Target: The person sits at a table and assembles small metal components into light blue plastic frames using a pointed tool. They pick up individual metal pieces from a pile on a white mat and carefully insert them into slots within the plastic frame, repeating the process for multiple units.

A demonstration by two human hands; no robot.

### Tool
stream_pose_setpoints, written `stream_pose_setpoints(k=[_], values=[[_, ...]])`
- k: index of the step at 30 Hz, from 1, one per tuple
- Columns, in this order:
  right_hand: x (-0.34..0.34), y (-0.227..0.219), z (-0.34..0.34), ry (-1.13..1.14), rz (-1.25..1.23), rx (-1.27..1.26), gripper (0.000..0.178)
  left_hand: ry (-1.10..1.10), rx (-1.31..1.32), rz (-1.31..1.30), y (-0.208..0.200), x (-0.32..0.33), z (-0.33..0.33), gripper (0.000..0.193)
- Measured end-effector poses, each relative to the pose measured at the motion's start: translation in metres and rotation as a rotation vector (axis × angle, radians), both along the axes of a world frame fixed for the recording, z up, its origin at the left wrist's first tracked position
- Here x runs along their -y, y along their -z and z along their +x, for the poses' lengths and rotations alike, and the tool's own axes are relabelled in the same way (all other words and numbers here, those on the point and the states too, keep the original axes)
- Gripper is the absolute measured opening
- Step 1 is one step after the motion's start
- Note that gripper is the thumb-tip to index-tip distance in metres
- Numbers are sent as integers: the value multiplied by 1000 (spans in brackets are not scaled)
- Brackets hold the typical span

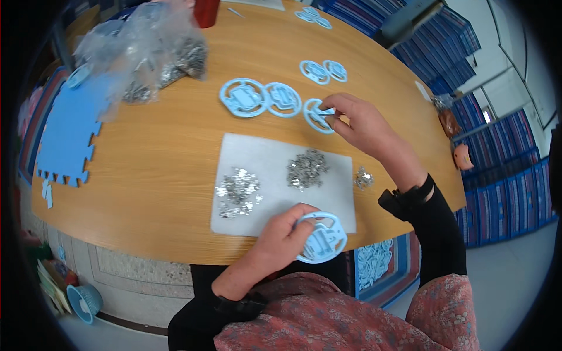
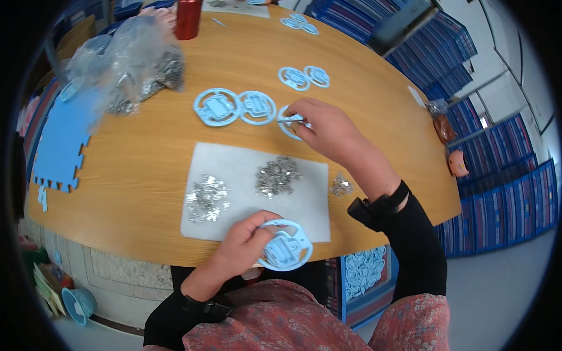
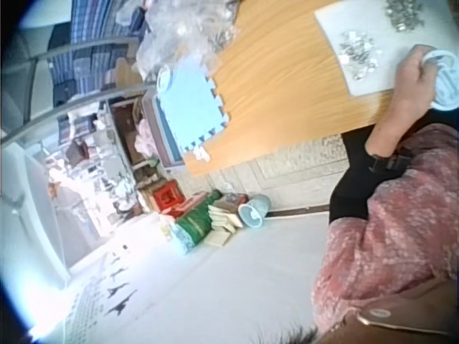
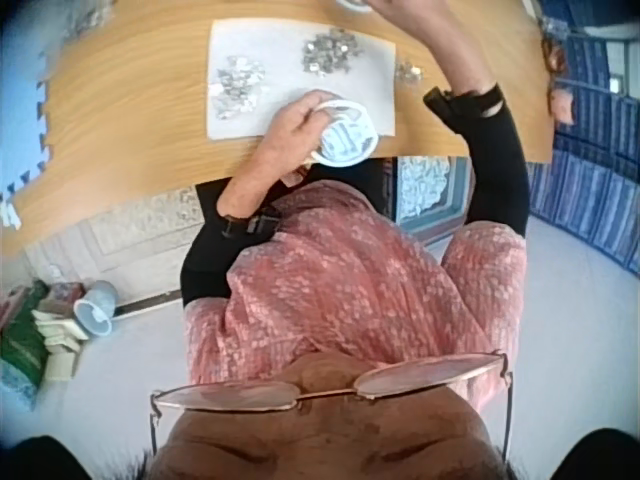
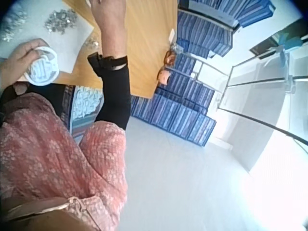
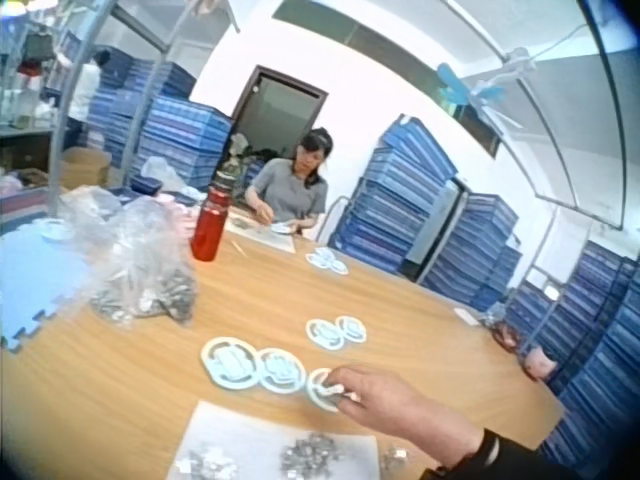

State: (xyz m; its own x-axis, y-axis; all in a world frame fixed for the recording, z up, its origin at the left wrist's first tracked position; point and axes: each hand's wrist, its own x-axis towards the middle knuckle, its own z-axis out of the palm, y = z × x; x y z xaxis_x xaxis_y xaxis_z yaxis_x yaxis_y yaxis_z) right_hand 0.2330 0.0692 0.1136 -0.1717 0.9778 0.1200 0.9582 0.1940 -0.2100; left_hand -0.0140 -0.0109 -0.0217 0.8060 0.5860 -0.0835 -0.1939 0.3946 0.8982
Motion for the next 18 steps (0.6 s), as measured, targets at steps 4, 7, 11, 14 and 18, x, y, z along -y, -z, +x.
stream_pose_setpoints(k=[4,7,11,14,18], values=[[54,8,43,247,9,-130,18,-5,-107,-25,-14,-3,-3,21],[95,17,75,406,6,-196,20,-47,-153,-18,-15,0,3,22],[136,43,114,527,-36,-313,19,-68,-181,-45,-18,2,8,24],[148,56,108,509,-49,-349,20,-89,-211,-16,-20,2,12,28],[148,65,68,218,-28,-253,27,-103,-312,27,-18,1,14,36]])
